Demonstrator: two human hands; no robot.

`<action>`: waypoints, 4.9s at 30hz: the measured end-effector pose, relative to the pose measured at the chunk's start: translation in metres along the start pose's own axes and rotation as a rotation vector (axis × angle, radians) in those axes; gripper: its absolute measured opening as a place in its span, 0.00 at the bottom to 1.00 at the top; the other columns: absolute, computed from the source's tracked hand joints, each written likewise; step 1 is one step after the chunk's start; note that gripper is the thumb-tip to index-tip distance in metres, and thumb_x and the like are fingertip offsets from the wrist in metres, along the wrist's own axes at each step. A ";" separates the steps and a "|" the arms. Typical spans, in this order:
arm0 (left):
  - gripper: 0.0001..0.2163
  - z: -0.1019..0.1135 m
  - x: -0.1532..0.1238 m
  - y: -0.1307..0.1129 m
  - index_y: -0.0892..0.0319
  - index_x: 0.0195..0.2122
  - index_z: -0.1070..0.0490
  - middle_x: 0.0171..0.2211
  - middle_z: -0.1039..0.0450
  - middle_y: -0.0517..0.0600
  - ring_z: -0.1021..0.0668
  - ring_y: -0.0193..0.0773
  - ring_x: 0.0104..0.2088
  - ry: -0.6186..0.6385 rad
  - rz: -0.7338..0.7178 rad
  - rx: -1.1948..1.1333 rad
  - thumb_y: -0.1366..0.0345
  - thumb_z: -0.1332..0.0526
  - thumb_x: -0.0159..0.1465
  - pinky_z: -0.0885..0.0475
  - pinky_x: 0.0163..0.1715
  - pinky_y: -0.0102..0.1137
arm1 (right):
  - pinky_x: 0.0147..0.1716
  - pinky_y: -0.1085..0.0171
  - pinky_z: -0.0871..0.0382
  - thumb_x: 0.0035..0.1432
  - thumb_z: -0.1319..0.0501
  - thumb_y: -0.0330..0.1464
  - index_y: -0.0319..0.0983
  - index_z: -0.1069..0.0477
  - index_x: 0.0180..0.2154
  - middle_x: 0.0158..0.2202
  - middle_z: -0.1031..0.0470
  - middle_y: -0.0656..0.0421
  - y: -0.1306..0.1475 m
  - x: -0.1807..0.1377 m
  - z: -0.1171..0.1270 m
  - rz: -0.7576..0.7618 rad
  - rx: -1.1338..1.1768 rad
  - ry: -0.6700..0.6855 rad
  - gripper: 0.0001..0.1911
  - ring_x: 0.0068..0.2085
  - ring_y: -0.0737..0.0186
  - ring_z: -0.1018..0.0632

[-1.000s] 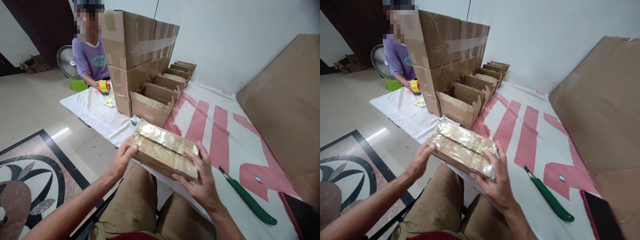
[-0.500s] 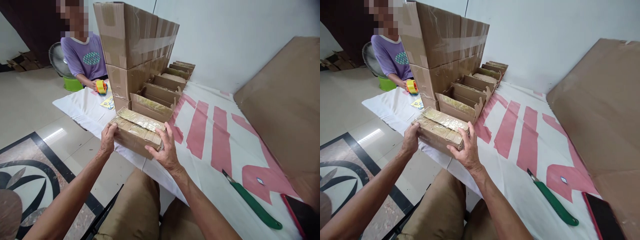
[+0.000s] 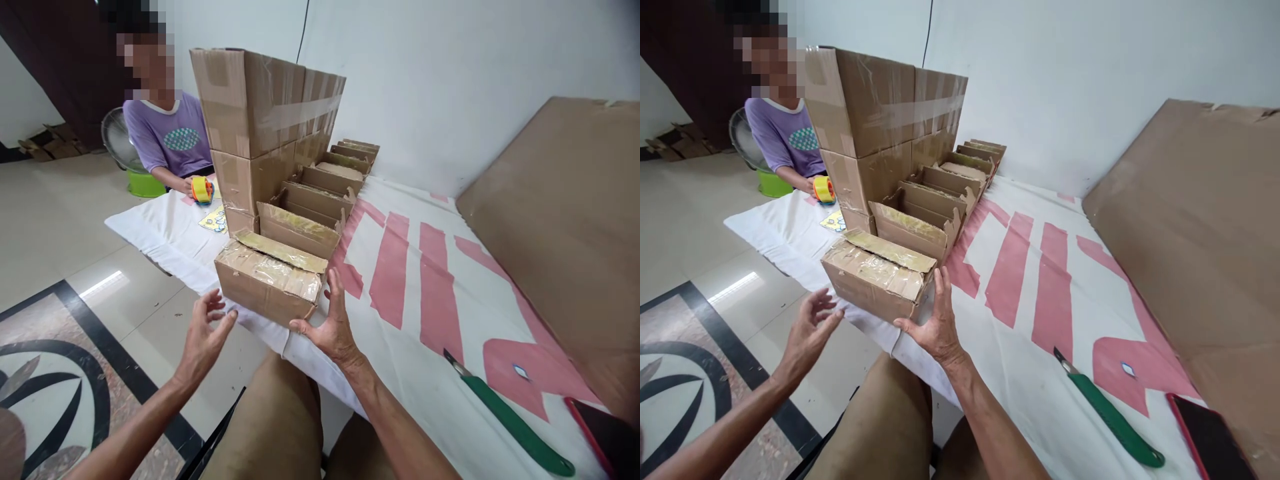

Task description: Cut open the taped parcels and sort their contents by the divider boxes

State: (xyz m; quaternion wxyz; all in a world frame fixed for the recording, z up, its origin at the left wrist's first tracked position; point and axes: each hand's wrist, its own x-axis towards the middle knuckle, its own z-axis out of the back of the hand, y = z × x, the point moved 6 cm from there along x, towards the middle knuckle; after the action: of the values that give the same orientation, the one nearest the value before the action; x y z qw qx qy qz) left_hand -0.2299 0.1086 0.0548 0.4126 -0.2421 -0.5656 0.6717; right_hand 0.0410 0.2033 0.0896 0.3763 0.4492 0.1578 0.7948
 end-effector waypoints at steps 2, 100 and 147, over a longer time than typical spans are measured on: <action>0.30 -0.012 -0.014 0.003 0.56 0.60 0.34 0.54 0.31 0.58 0.23 0.49 0.52 0.039 -0.040 -0.004 0.49 0.32 0.60 0.21 0.48 0.46 | 0.67 0.33 0.40 0.51 0.27 0.55 0.49 0.69 0.75 0.77 0.57 0.44 -0.005 0.000 -0.001 0.005 0.038 0.030 0.67 0.75 0.35 0.50; 0.31 -0.083 -0.022 -0.001 0.54 0.67 0.37 0.68 0.42 0.63 0.34 0.55 0.68 -0.044 -0.423 0.193 0.74 0.40 0.61 0.23 0.55 0.47 | 0.66 0.35 0.37 0.59 0.31 0.51 0.45 0.45 0.71 0.71 0.39 0.45 -0.026 -0.044 0.012 -0.268 0.135 0.063 0.46 0.70 0.37 0.35; 0.27 -0.144 -0.155 -0.029 0.56 0.66 0.33 0.69 0.35 0.58 0.43 0.58 0.74 0.621 -1.084 0.808 0.52 0.38 0.69 0.60 0.73 0.56 | 0.44 0.62 0.31 0.66 0.44 0.28 0.40 0.19 0.41 0.44 0.17 0.53 -0.142 0.007 0.101 -0.352 -0.580 0.419 0.13 0.47 0.54 0.21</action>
State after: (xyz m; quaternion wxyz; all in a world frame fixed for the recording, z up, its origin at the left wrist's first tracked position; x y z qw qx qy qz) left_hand -0.0235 0.0617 0.0260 0.8839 0.0630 -0.1720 0.4304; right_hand 0.1880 0.2944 0.0652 0.5775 0.1185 0.0750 0.8042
